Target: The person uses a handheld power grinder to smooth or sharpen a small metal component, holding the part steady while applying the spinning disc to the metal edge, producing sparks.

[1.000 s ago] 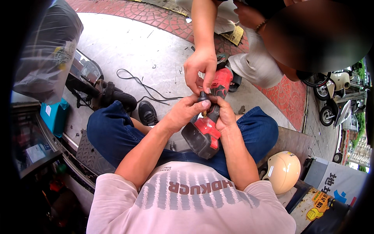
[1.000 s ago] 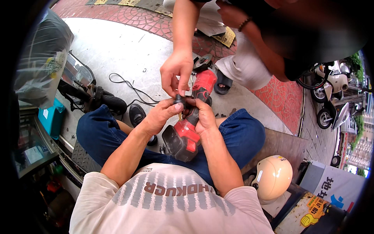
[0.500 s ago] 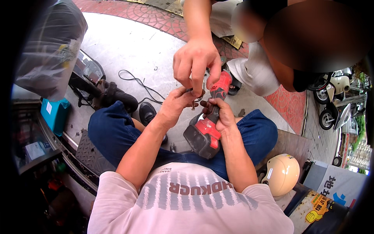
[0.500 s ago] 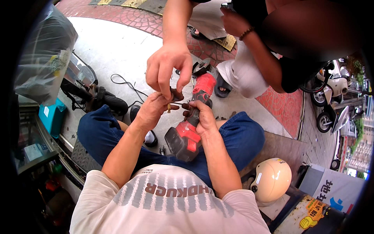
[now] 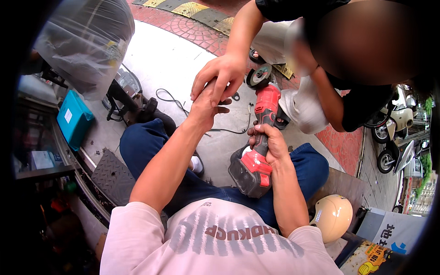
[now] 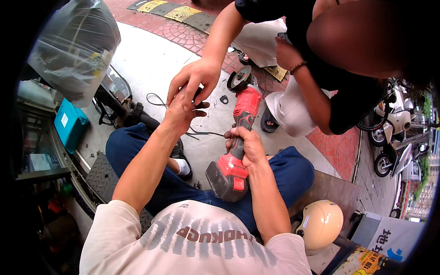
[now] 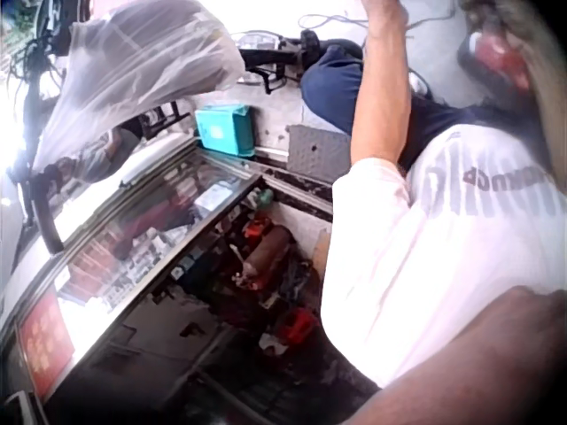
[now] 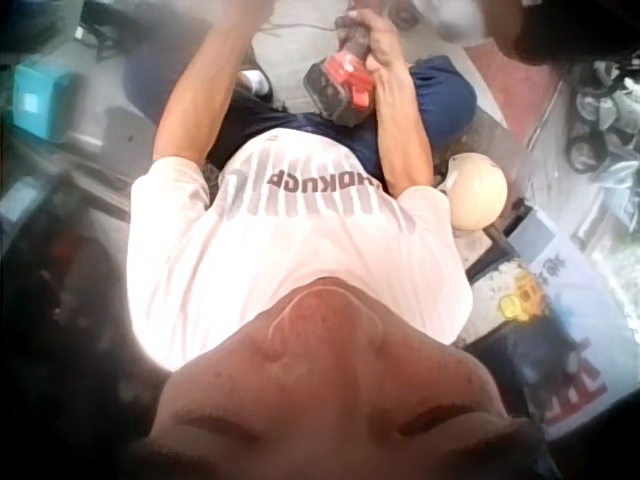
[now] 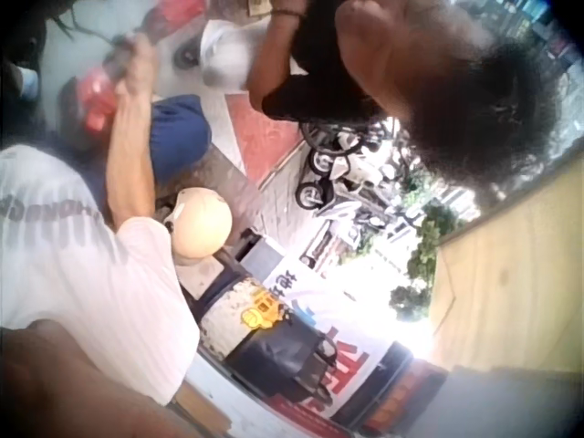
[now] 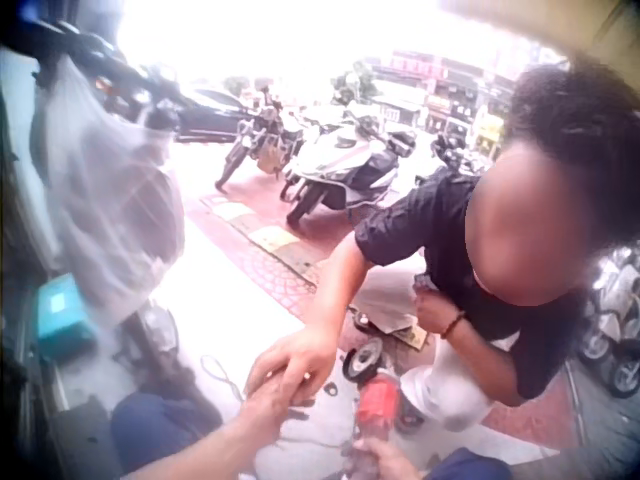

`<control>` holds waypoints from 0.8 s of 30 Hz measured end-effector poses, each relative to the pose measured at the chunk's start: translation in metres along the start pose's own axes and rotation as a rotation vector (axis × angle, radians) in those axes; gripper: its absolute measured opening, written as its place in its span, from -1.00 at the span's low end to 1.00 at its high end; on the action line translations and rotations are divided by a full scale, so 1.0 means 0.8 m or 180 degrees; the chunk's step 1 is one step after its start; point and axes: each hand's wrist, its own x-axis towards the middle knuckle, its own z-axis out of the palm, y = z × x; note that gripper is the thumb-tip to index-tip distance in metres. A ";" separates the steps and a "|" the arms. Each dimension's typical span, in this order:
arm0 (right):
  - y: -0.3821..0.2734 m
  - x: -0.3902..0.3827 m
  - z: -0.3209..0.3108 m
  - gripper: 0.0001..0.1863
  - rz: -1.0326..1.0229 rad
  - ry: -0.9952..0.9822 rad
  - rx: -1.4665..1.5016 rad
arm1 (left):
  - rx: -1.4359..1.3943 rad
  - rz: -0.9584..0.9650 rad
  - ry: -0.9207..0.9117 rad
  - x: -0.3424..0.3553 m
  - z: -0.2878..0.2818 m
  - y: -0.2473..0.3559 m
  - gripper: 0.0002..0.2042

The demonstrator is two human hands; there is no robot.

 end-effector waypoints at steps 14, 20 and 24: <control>0.051 0.025 0.002 -0.63 0.0135 -0.0150 0.0528 | 0.1159 -0.0911 0.0367 -0.013 -0.026 -0.100 -0.45; 0.051 0.028 -0.002 -0.63 0.0085 -0.0085 0.0635 | 0.0811 -0.1078 -0.0450 -0.001 -0.032 -0.110 -0.66; 0.036 0.025 0.004 -0.71 0.0045 -0.0094 0.0782 | 0.0914 -0.1160 -0.0377 -0.005 -0.025 -0.113 -0.66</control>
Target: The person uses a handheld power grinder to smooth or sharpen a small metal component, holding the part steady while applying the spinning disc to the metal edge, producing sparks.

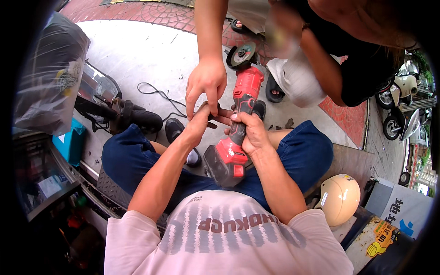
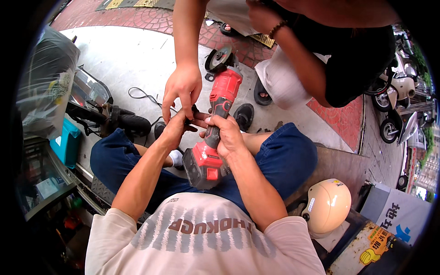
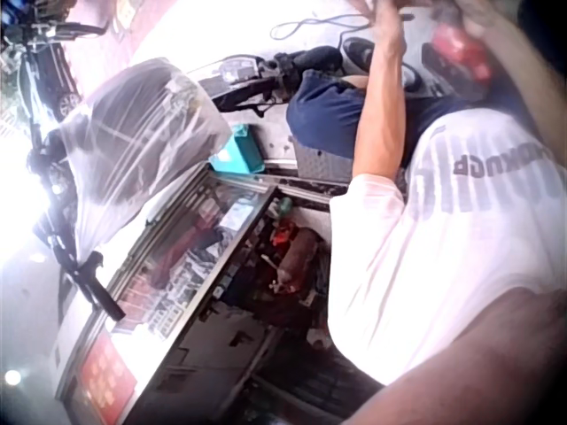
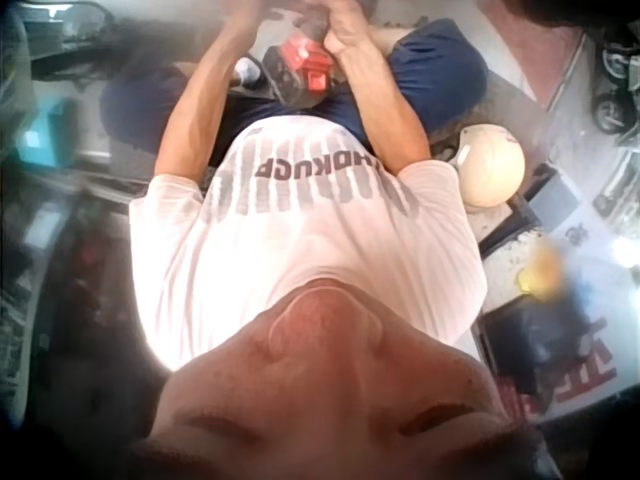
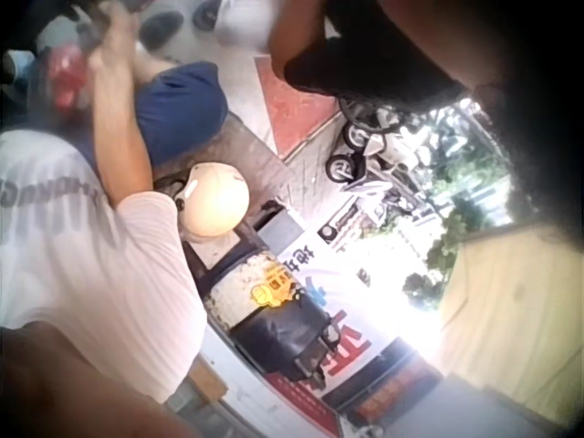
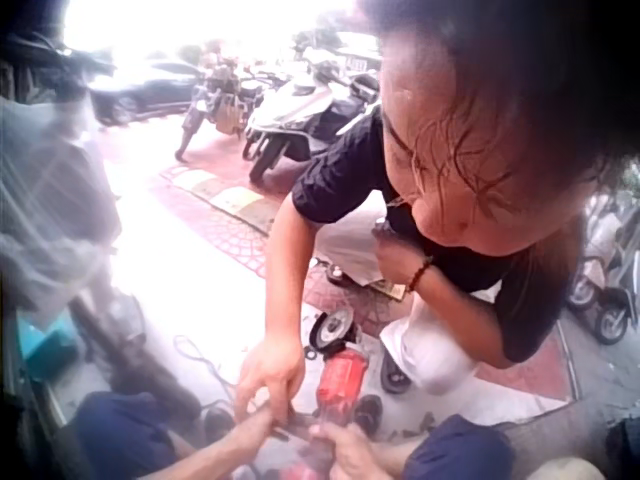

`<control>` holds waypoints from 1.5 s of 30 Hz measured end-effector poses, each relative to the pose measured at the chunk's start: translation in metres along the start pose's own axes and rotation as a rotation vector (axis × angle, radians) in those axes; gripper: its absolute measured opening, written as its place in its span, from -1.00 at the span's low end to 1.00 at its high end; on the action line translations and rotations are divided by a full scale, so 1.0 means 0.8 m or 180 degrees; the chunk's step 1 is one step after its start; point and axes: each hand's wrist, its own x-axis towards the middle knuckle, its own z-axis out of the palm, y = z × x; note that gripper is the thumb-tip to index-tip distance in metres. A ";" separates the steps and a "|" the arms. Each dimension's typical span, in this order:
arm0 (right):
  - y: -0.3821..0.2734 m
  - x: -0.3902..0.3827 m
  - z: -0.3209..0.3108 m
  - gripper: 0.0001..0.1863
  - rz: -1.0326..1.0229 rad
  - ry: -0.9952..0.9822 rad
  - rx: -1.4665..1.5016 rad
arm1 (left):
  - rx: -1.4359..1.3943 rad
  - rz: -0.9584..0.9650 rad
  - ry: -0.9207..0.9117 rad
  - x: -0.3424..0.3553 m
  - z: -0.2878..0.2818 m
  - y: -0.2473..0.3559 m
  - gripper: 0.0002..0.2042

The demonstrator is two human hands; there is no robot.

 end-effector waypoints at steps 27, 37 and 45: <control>-0.003 -0.001 -0.007 -0.70 -0.0386 0.0182 -0.0369 | 0.0355 0.0269 -0.0855 -0.006 0.005 0.019 -0.56; -0.003 -0.003 -0.009 -0.67 -0.0366 -0.0019 -0.0528 | 0.0726 0.0063 -0.0049 0.007 -0.004 -0.013 -0.38; 0.001 -0.001 -0.013 -0.67 -0.0324 0.0108 -0.0560 | 0.0665 0.0144 -0.0131 -0.004 -0.003 -0.016 -0.42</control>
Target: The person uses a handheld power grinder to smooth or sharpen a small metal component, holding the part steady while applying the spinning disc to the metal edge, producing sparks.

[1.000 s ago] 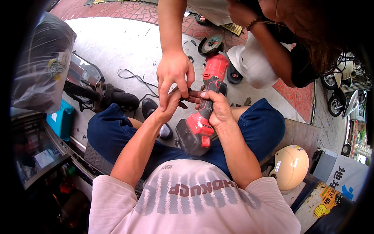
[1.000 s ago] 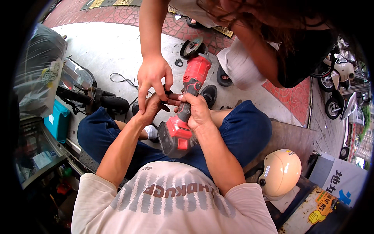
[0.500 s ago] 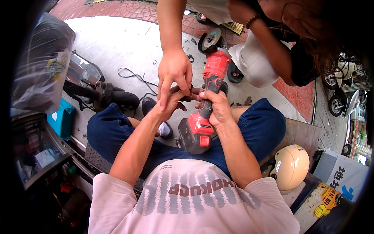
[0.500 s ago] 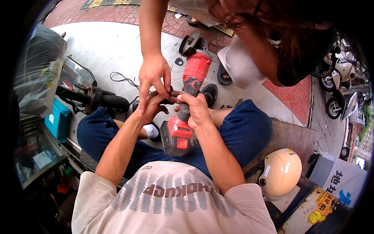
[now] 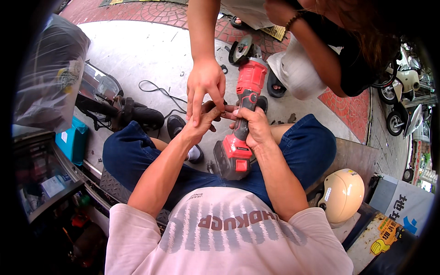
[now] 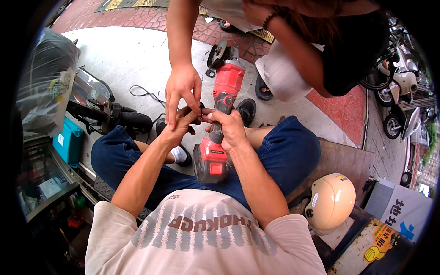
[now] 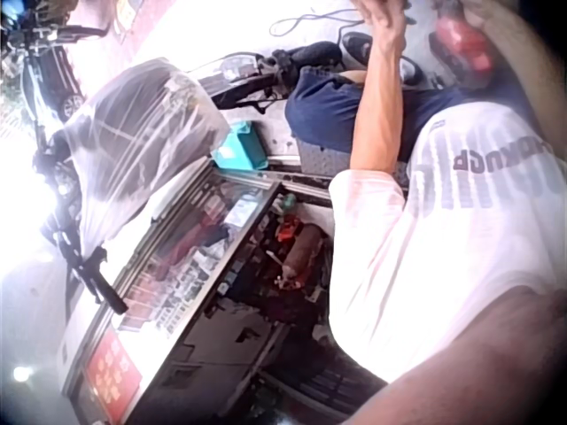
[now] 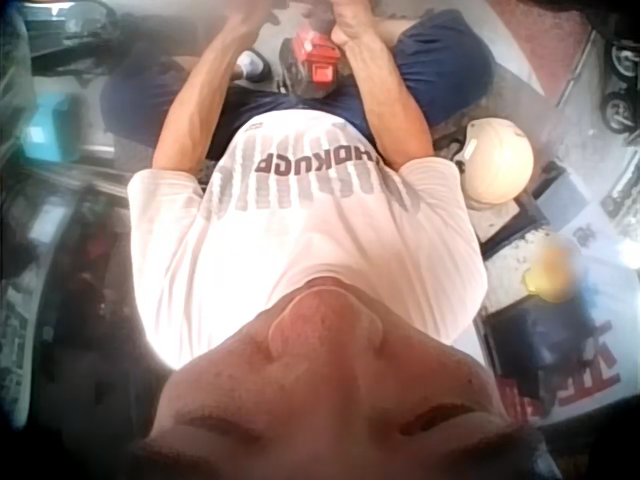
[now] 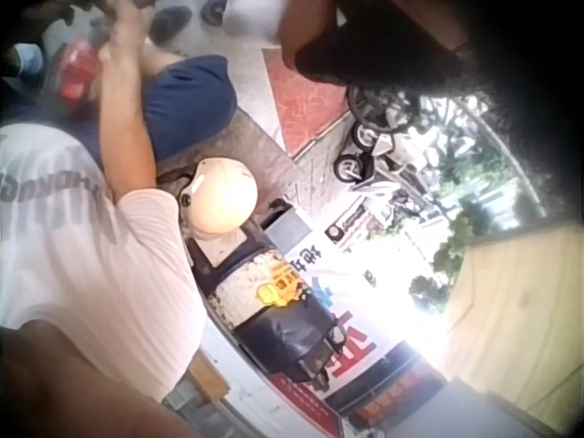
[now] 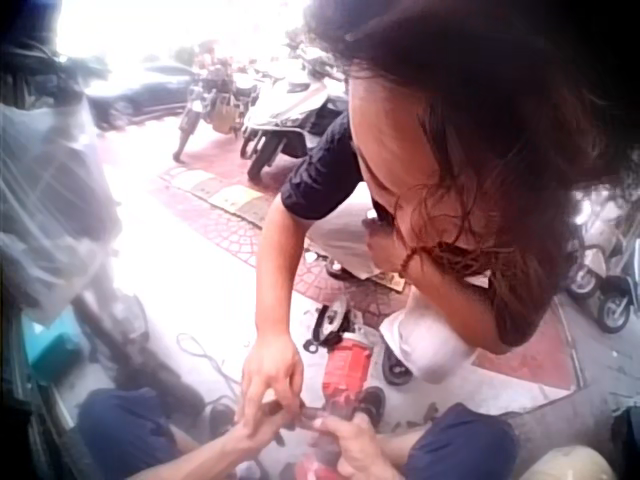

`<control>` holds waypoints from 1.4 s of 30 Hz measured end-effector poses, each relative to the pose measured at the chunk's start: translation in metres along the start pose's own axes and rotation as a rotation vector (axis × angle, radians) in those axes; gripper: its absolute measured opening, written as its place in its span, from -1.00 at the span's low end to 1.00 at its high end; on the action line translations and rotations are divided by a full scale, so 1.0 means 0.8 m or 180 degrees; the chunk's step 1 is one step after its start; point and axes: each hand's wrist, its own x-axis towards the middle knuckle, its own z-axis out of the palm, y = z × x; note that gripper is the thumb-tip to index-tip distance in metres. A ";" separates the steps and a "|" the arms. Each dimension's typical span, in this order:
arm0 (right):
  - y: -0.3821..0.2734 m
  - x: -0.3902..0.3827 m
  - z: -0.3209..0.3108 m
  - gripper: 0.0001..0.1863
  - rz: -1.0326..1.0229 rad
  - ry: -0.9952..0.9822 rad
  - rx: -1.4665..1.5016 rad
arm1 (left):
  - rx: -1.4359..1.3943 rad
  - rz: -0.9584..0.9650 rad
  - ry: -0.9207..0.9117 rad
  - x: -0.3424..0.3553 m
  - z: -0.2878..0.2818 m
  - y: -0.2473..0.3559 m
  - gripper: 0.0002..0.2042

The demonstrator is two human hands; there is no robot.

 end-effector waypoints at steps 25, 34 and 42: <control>-0.020 -0.006 -0.016 -0.69 0.0923 0.0128 0.0140 | -0.1716 -0.0579 0.0723 0.021 -0.060 0.040 -0.65; -0.065 -0.051 0.008 -0.57 0.0658 0.0028 -0.1269 | -0.1206 0.0389 0.0923 0.037 -0.128 0.132 -0.63; -0.023 -0.030 0.009 -0.60 0.0596 -0.0204 -0.1840 | -0.0984 0.1171 0.1135 0.072 -0.139 0.118 -0.66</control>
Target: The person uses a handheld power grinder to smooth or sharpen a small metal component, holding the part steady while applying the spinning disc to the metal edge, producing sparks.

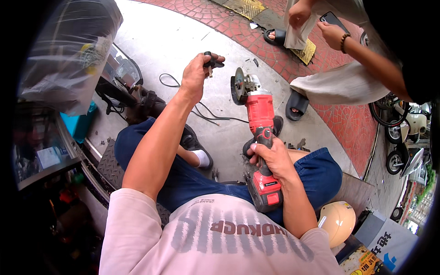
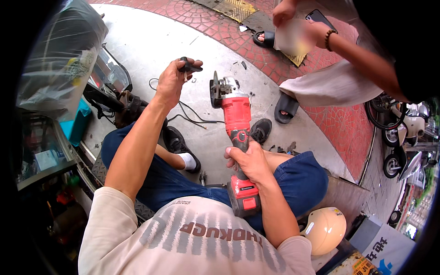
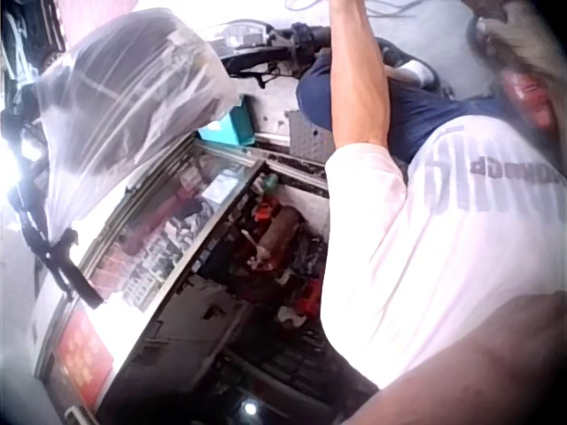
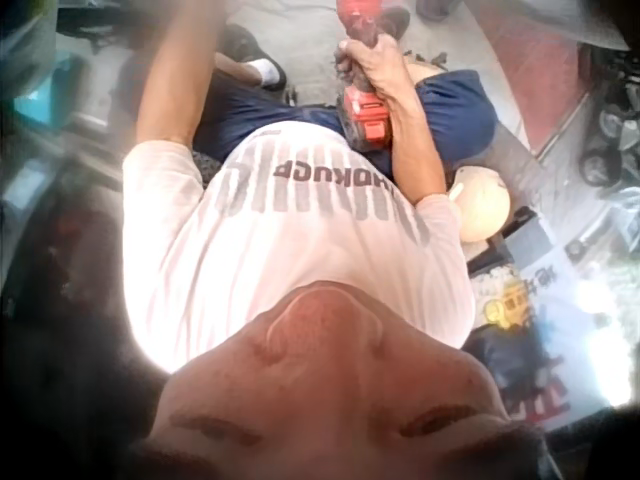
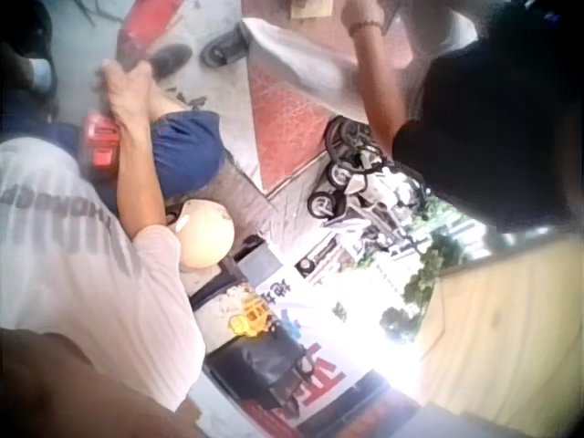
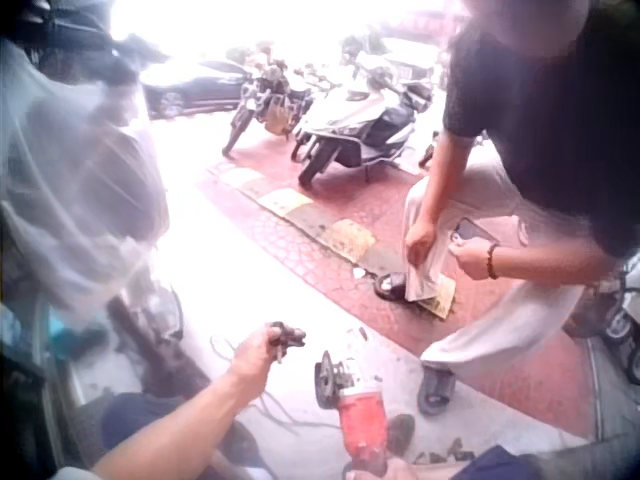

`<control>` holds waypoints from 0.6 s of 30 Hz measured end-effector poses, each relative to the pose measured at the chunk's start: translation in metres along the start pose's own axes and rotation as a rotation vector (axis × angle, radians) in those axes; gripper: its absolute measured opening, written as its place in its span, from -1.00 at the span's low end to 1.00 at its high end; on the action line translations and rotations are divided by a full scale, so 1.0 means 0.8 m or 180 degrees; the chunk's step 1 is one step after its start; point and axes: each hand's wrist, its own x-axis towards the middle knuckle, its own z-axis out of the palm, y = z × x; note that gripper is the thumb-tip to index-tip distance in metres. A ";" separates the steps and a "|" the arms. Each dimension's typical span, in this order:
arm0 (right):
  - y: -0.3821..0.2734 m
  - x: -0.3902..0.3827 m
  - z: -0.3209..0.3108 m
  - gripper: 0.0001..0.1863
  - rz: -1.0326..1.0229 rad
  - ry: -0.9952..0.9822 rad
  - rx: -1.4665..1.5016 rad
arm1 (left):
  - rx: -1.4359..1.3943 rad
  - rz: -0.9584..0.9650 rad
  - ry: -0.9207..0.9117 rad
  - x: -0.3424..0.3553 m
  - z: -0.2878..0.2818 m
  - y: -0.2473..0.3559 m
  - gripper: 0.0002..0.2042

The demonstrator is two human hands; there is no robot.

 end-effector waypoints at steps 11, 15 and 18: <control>0.022 0.013 0.005 -0.57 0.0055 -0.0041 -0.0156 | 0.0293 0.0414 0.0138 0.004 0.016 -0.011 -0.68; 0.015 0.011 0.013 -0.53 0.0169 -0.0159 -0.0173 | 0.0279 0.0435 0.0246 0.006 0.017 -0.015 -0.68; 0.014 0.010 0.022 -0.52 0.0200 -0.0214 -0.0406 | 0.0308 0.0520 0.0238 0.006 0.018 -0.016 -0.67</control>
